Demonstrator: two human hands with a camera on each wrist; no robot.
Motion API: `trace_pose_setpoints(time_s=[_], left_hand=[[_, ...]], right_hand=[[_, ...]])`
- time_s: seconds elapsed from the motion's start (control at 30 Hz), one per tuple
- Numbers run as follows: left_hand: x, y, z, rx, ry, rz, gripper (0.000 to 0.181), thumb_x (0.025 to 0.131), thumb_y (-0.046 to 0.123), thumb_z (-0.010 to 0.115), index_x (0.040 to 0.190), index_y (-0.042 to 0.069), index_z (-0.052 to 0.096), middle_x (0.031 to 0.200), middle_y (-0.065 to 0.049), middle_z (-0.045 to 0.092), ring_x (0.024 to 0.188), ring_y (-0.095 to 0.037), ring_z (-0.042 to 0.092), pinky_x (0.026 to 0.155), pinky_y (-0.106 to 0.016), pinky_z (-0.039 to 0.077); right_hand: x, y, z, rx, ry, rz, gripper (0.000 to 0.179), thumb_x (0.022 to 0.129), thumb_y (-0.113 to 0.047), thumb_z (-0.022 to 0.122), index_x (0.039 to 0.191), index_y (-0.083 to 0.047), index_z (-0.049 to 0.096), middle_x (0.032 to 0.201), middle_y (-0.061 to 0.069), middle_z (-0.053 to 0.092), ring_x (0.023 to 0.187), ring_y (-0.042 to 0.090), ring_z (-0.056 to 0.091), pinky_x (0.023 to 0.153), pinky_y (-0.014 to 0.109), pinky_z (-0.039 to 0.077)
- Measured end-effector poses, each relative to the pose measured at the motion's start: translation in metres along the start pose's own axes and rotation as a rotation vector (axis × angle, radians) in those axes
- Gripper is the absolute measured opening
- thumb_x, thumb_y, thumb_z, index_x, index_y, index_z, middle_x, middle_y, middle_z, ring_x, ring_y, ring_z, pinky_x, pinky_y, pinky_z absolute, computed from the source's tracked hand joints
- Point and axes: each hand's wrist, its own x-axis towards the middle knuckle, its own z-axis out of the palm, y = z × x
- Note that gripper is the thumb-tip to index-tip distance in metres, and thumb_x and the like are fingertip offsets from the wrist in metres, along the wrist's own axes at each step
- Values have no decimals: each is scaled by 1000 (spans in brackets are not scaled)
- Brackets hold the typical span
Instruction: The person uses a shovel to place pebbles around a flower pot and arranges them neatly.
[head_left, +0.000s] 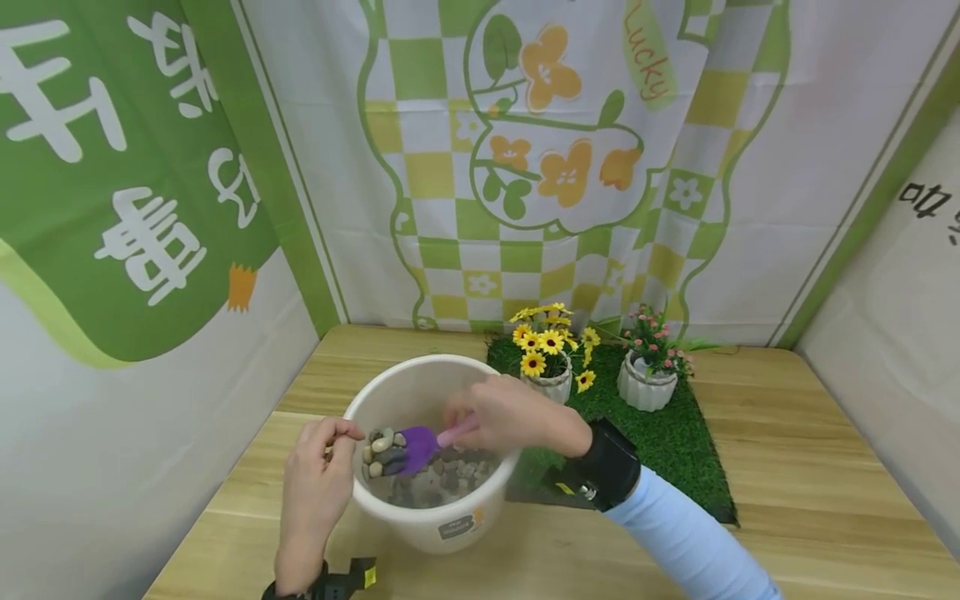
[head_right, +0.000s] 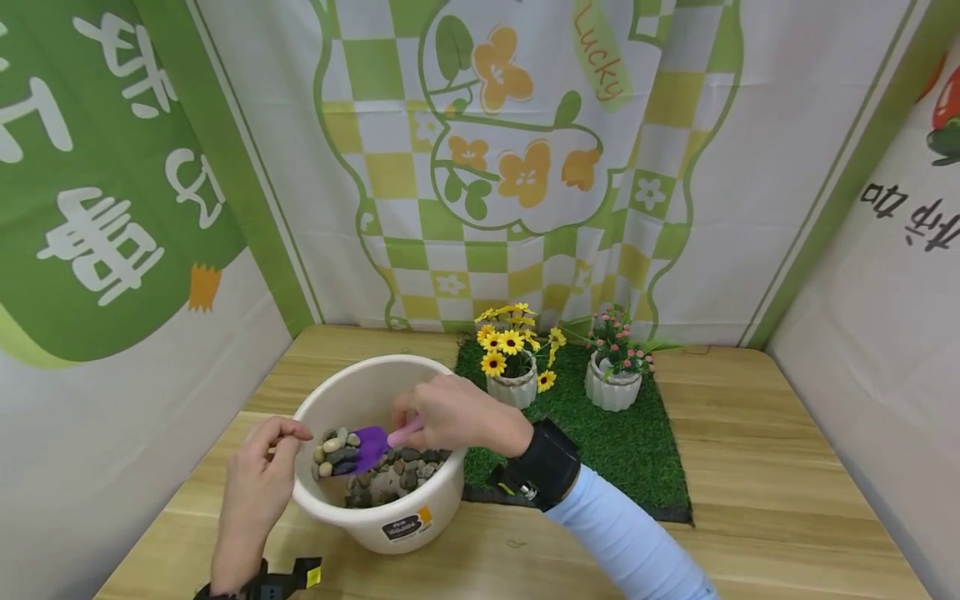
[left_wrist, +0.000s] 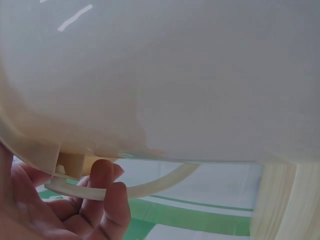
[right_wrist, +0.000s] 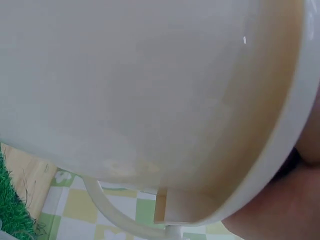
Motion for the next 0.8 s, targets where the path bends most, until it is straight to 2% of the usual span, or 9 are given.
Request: trace_pose_setpoints(time_s=[0.2,0.33,0.5,0.8], left_hand=[[0,0,-1,-2,-1,13,22,95,5,46,89,7,68,105,-11,62,97,-26,59,85,-41,51],[-1,-2,0,-7,-1,15,22,95,6,46,89,7,67,104,-12,62,97,-26,60,83,-42,50],[-1,-2,0,-9,-3,12,22,96,6,46,90,6,67,104,-12,61,97,-27,60,84,-43,51],[-1,0,-1,-10,-16,6,23,97,7,45,93,6,67,104,-13,60,98,-29,60,87,-49,52]], right_hand=[[-6,-2,5,-11,122,-62,17,88,-36,72,91,-19,73,84,-7,74,75,0,68,64,10,47],[-10,-3,7,-34,160,-95,16,88,-34,72,93,-19,73,84,-8,74,74,0,68,66,10,46],[-14,-4,6,-51,179,-107,17,88,-35,72,95,-19,74,85,-9,75,73,-2,68,65,8,45],[-19,-4,-1,2,164,-105,15,88,-32,73,95,-19,75,87,-8,76,75,-3,69,65,7,47]])
